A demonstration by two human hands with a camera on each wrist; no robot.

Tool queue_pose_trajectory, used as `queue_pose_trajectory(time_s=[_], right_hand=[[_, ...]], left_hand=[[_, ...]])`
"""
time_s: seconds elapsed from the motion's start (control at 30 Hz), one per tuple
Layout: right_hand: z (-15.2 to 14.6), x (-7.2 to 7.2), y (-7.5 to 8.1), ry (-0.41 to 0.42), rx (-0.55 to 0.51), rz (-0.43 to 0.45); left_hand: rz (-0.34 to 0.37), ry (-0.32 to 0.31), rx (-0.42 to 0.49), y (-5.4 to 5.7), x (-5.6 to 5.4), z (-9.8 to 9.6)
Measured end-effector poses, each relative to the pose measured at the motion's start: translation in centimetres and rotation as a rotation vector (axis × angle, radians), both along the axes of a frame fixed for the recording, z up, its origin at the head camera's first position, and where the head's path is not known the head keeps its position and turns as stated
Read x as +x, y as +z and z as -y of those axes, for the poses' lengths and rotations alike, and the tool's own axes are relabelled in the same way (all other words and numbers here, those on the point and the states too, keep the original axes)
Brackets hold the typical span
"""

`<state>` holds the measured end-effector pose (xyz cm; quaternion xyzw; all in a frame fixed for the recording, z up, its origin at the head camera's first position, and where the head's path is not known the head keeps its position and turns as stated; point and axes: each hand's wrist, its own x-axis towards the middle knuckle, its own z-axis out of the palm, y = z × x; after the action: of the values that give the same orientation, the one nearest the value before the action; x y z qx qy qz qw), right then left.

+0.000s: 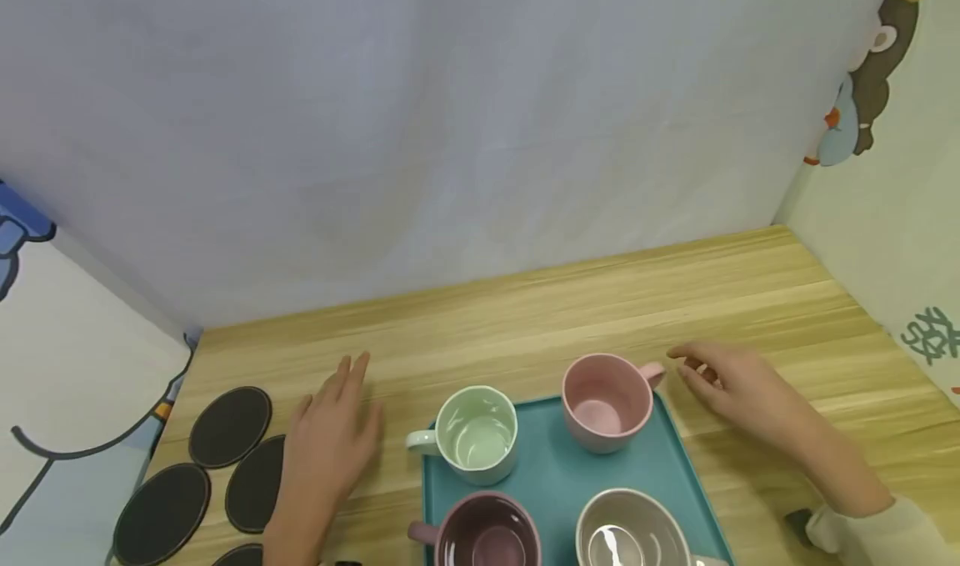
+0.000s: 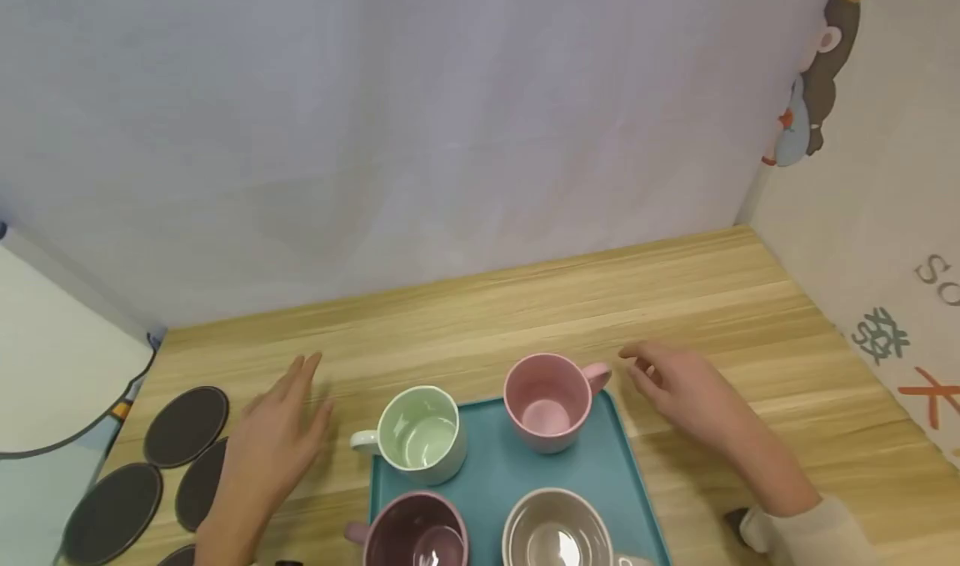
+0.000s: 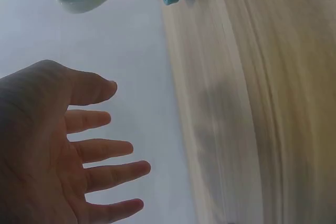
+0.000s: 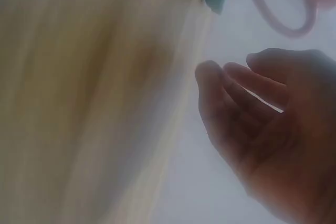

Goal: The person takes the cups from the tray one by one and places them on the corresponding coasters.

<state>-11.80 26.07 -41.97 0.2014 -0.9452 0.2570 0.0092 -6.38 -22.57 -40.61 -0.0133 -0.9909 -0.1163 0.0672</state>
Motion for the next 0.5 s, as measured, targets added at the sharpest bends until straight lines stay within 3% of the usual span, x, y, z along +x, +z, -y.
queue_pose_trajectory(time_s=[0.3, 0.5], right_hand=[[1.2, 0.8, -0.2, 0.023, -0.061, 0.175], [1.8, 0.8, -0.3, 0.058, -0.124, 0.28]], left_hand=[[0.076, 0.061, -0.017, 0.4, 1.7, 1.5], [0.186, 0.105, -0.019, 0.2, 2.7, 3.4]])
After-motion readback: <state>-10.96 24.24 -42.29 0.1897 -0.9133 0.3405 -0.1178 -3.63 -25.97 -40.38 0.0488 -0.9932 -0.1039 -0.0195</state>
